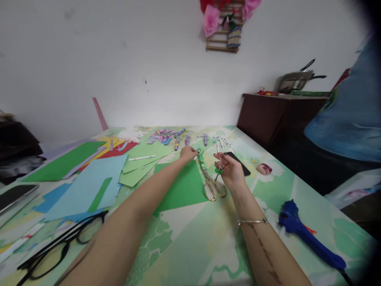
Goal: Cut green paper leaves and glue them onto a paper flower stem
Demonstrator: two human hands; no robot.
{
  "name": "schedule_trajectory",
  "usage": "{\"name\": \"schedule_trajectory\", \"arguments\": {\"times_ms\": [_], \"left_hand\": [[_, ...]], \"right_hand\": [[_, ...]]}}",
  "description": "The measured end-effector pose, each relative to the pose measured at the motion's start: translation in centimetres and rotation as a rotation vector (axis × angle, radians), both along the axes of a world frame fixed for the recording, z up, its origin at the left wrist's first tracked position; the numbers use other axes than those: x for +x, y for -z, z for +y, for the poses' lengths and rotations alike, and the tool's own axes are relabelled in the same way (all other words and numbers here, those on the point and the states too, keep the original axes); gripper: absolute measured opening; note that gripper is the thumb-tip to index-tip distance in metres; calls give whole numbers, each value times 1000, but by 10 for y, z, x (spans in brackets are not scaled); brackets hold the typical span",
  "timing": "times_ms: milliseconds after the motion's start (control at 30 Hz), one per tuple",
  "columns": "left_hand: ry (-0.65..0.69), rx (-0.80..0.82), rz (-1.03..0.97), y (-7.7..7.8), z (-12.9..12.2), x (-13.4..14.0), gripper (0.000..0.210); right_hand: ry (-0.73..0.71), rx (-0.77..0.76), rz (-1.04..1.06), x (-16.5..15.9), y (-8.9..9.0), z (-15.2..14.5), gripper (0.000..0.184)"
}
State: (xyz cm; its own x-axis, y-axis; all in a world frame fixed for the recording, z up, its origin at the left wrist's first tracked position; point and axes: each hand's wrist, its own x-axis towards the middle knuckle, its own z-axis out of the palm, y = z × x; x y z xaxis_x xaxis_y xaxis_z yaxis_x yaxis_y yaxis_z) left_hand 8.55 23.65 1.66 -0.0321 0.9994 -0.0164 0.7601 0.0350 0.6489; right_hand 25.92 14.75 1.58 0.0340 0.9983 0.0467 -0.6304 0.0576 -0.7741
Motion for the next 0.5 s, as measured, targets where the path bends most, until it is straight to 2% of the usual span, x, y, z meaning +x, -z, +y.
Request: {"name": "schedule_trajectory", "arguments": {"times_ms": [167,333,500], "left_hand": [[-94,-69,57,6,36,25,34],[-151,-80,20,10,45,39,35],[-150,49,-131,-8,38,30,34]], "right_hand": [[24,-13,38,-4,-3,-3,10],[33,-29,67,-7,-7,-6,10],[36,-24,46,-8,-7,-7,13]]}}
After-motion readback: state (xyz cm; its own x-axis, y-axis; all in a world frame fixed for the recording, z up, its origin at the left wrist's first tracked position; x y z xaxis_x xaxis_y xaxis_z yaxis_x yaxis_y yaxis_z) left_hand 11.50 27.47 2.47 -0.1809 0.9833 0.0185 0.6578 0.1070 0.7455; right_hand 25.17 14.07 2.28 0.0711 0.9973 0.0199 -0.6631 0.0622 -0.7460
